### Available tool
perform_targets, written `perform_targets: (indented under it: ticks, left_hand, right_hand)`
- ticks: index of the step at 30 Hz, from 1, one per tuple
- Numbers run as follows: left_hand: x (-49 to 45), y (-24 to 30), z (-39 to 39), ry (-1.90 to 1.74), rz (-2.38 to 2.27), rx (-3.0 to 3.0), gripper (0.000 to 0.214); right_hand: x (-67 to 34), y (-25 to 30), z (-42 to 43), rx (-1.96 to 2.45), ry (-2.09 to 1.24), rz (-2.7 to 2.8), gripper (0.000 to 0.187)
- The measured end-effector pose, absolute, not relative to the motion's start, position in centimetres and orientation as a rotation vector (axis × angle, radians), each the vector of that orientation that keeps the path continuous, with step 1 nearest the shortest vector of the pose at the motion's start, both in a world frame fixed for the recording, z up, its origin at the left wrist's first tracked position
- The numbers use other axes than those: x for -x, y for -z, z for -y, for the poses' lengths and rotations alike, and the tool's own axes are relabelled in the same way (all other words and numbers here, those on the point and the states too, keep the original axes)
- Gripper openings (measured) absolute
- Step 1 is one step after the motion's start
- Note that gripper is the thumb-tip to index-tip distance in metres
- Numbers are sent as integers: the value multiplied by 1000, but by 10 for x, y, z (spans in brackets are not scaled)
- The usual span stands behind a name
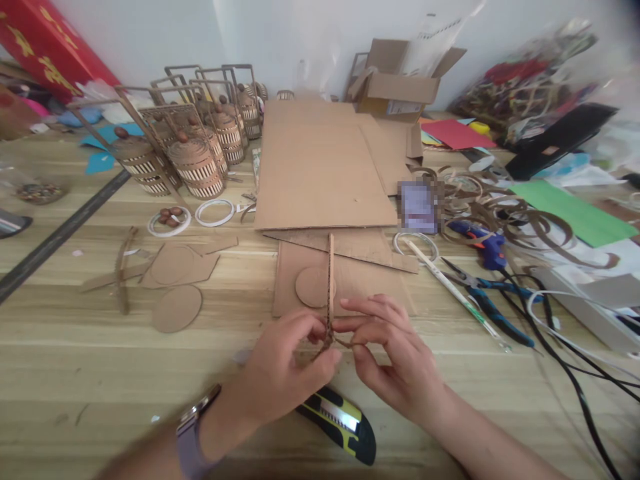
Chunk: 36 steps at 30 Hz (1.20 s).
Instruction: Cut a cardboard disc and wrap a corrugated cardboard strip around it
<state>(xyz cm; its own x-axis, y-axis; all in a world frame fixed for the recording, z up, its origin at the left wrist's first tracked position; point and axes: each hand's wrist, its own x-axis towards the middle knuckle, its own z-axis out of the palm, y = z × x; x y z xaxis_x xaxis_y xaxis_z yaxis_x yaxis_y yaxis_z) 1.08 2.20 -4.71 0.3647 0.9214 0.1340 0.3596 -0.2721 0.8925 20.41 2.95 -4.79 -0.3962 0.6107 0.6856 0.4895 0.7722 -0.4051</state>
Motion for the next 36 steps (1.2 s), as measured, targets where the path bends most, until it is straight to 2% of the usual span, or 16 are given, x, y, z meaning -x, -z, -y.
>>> perform_targets:
  ticks: [5,11,25,31,36]
  left_hand:
    - [-11,51,-21,-727,-1120,-1667,25]
    - [-13,55,-23,-705,-1022,-1462,30]
    - [-14,51,-15,-730,-958,-1462,24]
    - [-15,50,-15,-716,-940,-1464,25]
    - [-14,54,-16,-717,-949,-1362,25]
  right_hand:
    - [-203,51,-29,792,-88,2104,24]
    - [-202,59,-29,806,-86,2159,16]
    - [-203,54,-27,872,-113,2057,18]
    - [-204,51,-28,942,-223,2011,19]
    - [-203,53,-27,891,-139,2030,20]
